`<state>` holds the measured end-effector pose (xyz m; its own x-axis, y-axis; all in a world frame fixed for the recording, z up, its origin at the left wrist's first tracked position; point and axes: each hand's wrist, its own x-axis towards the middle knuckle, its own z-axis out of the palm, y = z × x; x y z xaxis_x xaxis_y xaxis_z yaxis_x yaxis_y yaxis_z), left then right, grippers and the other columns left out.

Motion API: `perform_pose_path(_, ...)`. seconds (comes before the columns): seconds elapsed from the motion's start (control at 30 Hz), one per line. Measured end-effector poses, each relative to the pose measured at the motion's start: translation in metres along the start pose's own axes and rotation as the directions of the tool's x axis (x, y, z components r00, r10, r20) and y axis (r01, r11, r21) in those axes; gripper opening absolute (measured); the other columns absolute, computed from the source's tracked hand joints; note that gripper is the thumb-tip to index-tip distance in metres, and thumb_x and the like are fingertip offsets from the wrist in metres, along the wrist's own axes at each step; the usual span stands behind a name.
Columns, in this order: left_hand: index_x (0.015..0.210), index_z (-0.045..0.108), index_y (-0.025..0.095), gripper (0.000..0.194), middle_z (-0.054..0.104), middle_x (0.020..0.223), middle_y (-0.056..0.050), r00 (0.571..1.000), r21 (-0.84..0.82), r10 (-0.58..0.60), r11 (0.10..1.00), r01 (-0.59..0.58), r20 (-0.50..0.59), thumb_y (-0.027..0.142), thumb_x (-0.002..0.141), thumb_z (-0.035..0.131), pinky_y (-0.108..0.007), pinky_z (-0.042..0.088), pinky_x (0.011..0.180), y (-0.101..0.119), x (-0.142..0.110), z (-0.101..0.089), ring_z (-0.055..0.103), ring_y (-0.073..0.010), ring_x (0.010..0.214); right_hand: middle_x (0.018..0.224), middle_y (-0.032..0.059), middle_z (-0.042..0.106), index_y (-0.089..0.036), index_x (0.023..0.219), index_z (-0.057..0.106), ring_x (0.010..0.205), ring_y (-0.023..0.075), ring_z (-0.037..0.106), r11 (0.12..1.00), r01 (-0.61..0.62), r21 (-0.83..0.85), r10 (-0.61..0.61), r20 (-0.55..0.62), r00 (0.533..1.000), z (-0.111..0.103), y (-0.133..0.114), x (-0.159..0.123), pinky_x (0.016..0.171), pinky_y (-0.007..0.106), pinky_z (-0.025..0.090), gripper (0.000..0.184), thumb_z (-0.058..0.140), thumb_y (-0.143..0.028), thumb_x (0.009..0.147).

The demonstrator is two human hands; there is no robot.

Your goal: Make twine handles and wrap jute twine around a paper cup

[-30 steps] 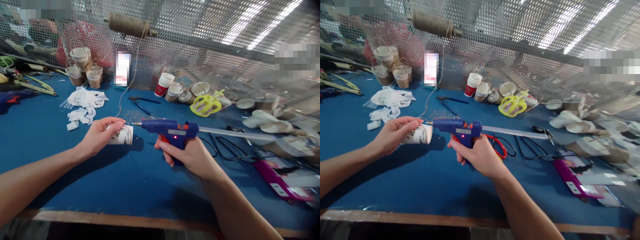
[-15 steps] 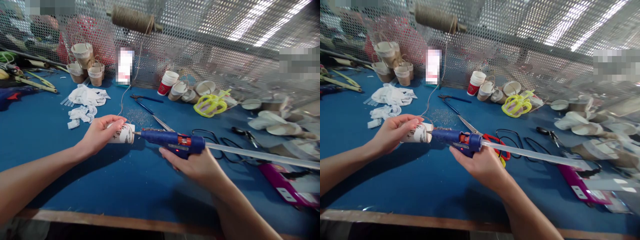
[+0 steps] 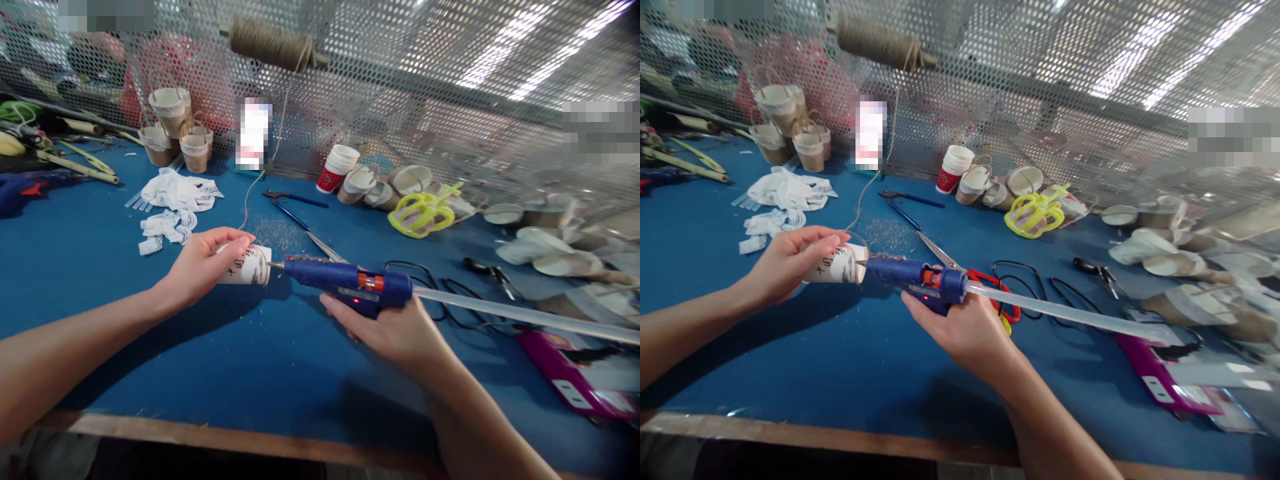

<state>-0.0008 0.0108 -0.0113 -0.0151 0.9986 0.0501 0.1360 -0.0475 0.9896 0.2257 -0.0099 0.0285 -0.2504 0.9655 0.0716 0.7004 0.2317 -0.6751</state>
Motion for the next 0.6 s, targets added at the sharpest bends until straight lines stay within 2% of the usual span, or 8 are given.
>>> perform_pose_path(0.13, 0.087, 0.068, 0.015, 0.033, 0.069, 0.091, -0.007, 1.000, -0.018, 0.004, 1.000, -0.004, 0.007, 0.043, 0.073, 0.059, -0.022, 0.041, 0.053, 0.0000, -0.0002, -0.0002, 0.059, -0.0131, 0.064, 0.051, 0.0021, 0.056, -0.025, 0.058, 0.054, 0.076, 0.0246, 0.062, 1.000, 0.006, -0.018, -0.006, -0.023, 1.000, 0.0000, 0.0024, -0.0006, 0.050, 0.029, 0.046, 0.017, 0.060, -0.036, 0.069)
perform_pose_path(0.4, 0.088, 0.068, 0.015, 0.033, 0.068, 0.090, -0.007, 1.000, 0.004, 0.006, 1.000, -0.006, 0.009, 0.043, 0.075, 0.058, -0.021, 0.040, 0.052, 0.0010, -0.0008, -0.0005, 0.058, -0.0128, 0.064, 0.051, 0.0019, 0.057, -0.023, 0.063, 0.058, 0.067, 0.0225, 0.061, 0.999, -0.027, -0.031, 0.027, 0.004, 1.000, -0.0001, 0.0023, -0.0021, 0.049, 0.030, 0.044, 0.017, 0.058, -0.039, 0.071)
perform_pose_path(0.6, 0.090, 0.068, 0.015, 0.033, 0.069, 0.089, -0.008, 0.999, 0.041, 0.024, 0.999, -0.026, 0.033, 0.043, 0.076, 0.056, -0.021, 0.040, 0.051, 0.0006, -0.0013, -0.0010, 0.058, -0.0132, 0.063, 0.047, 0.0018, 0.054, -0.023, 0.060, 0.056, 0.067, 0.0232, 0.061, 0.999, -0.037, -0.023, 0.037, 0.001, 0.999, 0.0016, 0.0034, -0.0016, 0.047, 0.029, 0.044, 0.020, 0.058, -0.040, 0.070)
